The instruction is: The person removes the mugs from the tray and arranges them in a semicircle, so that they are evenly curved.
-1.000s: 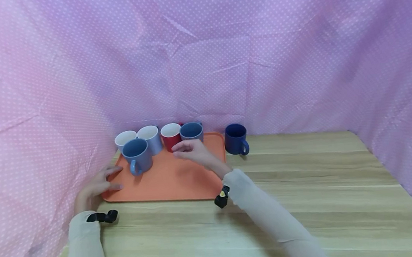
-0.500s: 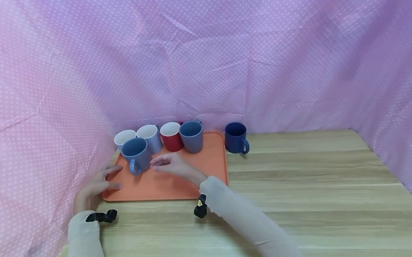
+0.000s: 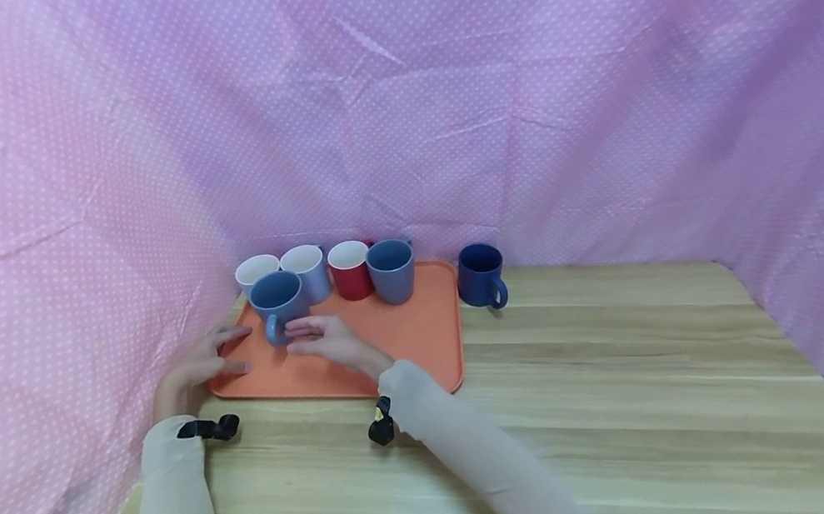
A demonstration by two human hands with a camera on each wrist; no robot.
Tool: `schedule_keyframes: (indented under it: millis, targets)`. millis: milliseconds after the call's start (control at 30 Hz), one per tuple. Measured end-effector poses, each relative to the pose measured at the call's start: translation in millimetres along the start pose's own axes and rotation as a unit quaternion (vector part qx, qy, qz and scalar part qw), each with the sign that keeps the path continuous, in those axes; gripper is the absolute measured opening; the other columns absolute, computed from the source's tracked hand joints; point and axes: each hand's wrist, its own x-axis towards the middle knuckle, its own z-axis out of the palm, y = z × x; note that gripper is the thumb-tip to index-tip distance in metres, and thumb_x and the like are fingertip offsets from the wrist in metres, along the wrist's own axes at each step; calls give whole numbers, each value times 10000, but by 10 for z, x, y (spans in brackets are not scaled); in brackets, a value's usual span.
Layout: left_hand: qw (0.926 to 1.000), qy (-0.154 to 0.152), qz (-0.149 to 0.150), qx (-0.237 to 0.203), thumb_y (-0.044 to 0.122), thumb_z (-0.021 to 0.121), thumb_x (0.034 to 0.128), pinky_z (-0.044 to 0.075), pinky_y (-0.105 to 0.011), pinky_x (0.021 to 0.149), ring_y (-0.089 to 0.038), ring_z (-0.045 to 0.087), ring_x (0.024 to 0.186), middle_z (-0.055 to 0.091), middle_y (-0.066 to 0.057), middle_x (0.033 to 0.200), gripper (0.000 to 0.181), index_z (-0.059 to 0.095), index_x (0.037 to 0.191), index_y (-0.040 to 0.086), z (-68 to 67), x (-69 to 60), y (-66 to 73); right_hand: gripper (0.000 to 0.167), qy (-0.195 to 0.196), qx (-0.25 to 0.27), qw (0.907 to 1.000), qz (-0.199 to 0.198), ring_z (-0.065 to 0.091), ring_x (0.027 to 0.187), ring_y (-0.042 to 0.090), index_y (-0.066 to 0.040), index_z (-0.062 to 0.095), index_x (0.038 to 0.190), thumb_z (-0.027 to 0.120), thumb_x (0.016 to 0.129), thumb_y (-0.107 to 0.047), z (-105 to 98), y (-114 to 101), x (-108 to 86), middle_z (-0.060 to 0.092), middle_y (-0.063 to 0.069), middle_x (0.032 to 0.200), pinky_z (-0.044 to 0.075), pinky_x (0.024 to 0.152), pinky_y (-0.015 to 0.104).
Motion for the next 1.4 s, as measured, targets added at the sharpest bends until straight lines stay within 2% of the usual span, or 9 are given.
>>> schedule_keyframes:
  millis: [200, 400, 533, 667, 800, 1033, 1200, 1400]
  targets:
    - [9997, 18, 179, 189, 78, 807, 795, 100, -724, 1200, -560, 92, 1493, 132, -332, 1632, 835, 404, 1516, -45, 0, 2, 0, 438, 31, 353, 9993, 89, 598, 1329, 271, -61, 602, 1406, 676, 976, -94, 86, 1, 78, 643, 127, 1404, 509, 1090, 348]
    - [9997, -12, 207, 112, 75, 809, 799, 96, -719, 1205, -552, 83, 1500, 130, -323, 1634, 836, 398, 1517, -51, 4, 6, -5, 460, -39, 427, 9988, 255, 609, 1310, 259, -62, 589, 1423, 675, 971, -72, 169, -28, 111, 645, 126, 1399, 500, 1102, 358]
    - [9999, -53, 64, -96, 73, 794, 813, 94, -707, 1214, -528, 91, 1504, 141, -301, 1638, 831, 387, 1530, -33, 15, 8, 5, 468, -62, 354, 9991, 243, 625, 1270, 246, -44, 578, 1425, 674, 967, -52, 194, -51, 108, 647, 147, 1381, 507, 1093, 349]
    - [9992, -103, -232, -309, 90, 781, 830, 92, -712, 1214, -511, 87, 1505, 123, -274, 1652, 843, 363, 1558, 16, 8, -6, 23, 419, 46, 176, 9997, 158, 653, 1189, 225, -25, 615, 1369, 683, 956, -38, 171, -45, 102, 666, 179, 1332, 535, 1054, 323]
    - [9986, -127, -368, -356, 105, 778, 837, 96, -719, 1210, -509, 88, 1500, 114, -269, 1656, 850, 353, 1570, 43, 3, -15, 23, 353, 247, 61, 9995, 160, 673, 1091, 194, -21, 662, 1297, 697, 945, -38, 105, -27, 70, 701, 179, 1258, 561, 1008, 309]
    - [9998, -47, -129, -175, 96, 789, 822, 109, -716, 1206, -513, 117, 1489, 156, -283, 1636, 835, 382, 1546, 4, 7, -14, -9, 276, 569, -181, 9979, 254, 667, 970, 142, -26, 714, 1210, 721, 941, -86, -94, 10, 6, 721, 111, 1123, 575, 963, 298]
    - [9995, -92, -181, -240, 106, 793, 824, 91, -702, 1219, -506, 70, 1514, 110, -270, 1662, 852, 368, 1556, 12, 18, -22, 2, 249, 517, -315, 9978, 257, 706, 997, 185, -7, 719, 1188, 705, 945, -58, -294, 27, -50, 737, 148, 1123, 571, 993, 343]
    - [9984, -96, -446, -341, 125, 780, 843, 68, -721, 1211, -515, 30, 1522, 67, -262, 1680, 868, 334, 1586, 70, 7, -27, 21, 237, 369, -630, 9968, 327, 690, 1010, 185, 8, 725, 1177, 693, 955, -69, -491, -3, -130, 757, 146, 1117, 546, 1025, 380]
